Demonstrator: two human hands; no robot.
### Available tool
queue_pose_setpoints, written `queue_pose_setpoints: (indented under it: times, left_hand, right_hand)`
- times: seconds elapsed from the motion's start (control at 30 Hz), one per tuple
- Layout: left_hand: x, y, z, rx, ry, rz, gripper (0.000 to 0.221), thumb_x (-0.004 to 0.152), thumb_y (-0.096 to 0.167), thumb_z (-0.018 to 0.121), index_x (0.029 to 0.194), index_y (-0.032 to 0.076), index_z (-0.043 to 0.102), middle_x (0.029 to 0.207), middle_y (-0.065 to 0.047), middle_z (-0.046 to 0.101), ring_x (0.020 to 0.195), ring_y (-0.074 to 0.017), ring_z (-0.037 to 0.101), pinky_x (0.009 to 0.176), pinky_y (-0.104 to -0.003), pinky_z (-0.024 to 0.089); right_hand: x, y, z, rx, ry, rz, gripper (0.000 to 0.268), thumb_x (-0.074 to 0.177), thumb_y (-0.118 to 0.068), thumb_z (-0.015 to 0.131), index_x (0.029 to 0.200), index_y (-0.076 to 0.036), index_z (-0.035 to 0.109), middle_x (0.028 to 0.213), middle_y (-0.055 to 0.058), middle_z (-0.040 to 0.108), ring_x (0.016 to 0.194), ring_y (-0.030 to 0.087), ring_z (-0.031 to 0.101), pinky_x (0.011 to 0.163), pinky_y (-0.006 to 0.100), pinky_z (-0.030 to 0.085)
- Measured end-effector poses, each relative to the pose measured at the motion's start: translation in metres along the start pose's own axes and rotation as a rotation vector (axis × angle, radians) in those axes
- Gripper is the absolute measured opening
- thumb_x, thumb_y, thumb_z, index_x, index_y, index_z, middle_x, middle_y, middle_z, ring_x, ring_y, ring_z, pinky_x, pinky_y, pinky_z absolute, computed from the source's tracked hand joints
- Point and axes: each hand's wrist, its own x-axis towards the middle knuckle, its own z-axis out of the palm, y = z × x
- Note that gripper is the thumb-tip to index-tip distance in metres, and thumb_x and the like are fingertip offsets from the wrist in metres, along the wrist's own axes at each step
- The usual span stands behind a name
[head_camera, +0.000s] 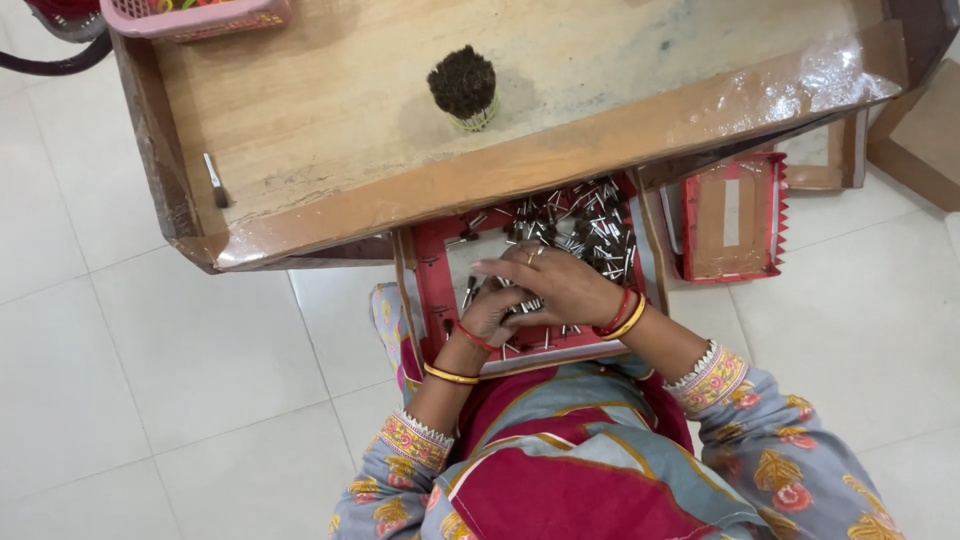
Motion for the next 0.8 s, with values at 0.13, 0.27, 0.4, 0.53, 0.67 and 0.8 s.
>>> queue_pose_setpoints:
  times: [0.13, 0.27, 0.4, 0.53, 0.67, 0.8]
  left_hand:
    - [-0.005, 0.007, -0.002, -0.148, -0.028, -0.052, 0.069, 0.083, 0.000, 0.071, 0.147, 0.010, 0.049, 0.136, -0.008, 0.061, 0.127, -0.0251, 0.060, 0.102, -0.039, 0.055]
    - [-0.004, 0.008, 0.001, -0.136, 0.021, -0.052, 0.070, 0.084, -0.003, 0.070, 0.150, 0.007, 0.048, 0.137, -0.008, 0.059, 0.127, -0.0232, 0.058, 0.103, -0.036, 0.054]
    - [-0.008, 0.019, 0.012, -0.062, -0.023, -0.065, 0.077, 0.079, -0.004, 0.069, 0.151, 0.011, 0.047, 0.137, -0.007, 0.061, 0.125, -0.0228, 0.058, 0.100, -0.035, 0.055]
    - [-0.008, 0.027, 0.030, 0.281, 0.064, 0.189, 0.083, 0.077, -0.009, 0.073, 0.151, 0.008, 0.041, 0.138, -0.006, 0.057, 0.126, -0.0189, 0.059, 0.100, -0.035, 0.057]
    - [-0.014, 0.037, 0.039, 0.629, 0.151, 0.268, 0.097, 0.074, -0.006, 0.069, 0.159, 0.012, 0.026, 0.116, -0.010, 0.065, 0.098, -0.0173, 0.065, 0.083, -0.030, 0.058]
    - [-0.023, 0.051, 0.054, 0.869, 0.151, 0.453, 0.100, 0.081, -0.003, 0.068, 0.165, 0.012, 0.016, 0.111, -0.008, 0.072, 0.099, -0.0147, 0.071, 0.087, -0.027, 0.057]
  right_hand:
    - [0.004, -0.008, -0.005, 0.044, -0.008, -0.036, 0.102, 0.068, -0.033, 0.090, 0.153, -0.016, 0.037, 0.129, 0.020, 0.063, 0.114, 0.041, 0.062, 0.096, 0.050, 0.050]
    - [0.000, 0.000, 0.000, 0.040, -0.030, 0.023, 0.092, 0.074, -0.030, 0.087, 0.154, -0.015, 0.042, 0.133, 0.018, 0.063, 0.121, 0.039, 0.062, 0.101, 0.047, 0.051]
    - [0.003, -0.009, -0.008, 0.169, 0.033, 0.005, 0.089, 0.065, -0.038, 0.089, 0.143, -0.009, 0.055, 0.128, 0.020, 0.064, 0.118, 0.040, 0.062, 0.100, 0.047, 0.050]
    - [-0.015, 0.012, -0.003, 0.388, 0.115, 0.124, 0.053, 0.087, -0.022, 0.080, 0.136, -0.009, 0.065, 0.129, 0.018, 0.068, 0.119, 0.035, 0.067, 0.102, 0.044, 0.052]
    - [-0.012, -0.005, -0.003, 0.179, 0.261, 0.201, 0.031, 0.090, -0.011, 0.077, 0.121, -0.012, 0.075, 0.113, 0.011, 0.074, 0.104, 0.028, 0.071, 0.092, 0.037, 0.057]
    - [-0.009, -0.012, -0.011, 0.250, 0.265, 0.213, 0.032, 0.089, -0.007, 0.076, 0.120, -0.012, 0.075, 0.110, 0.011, 0.073, 0.100, 0.026, 0.071, 0.086, 0.034, 0.058]
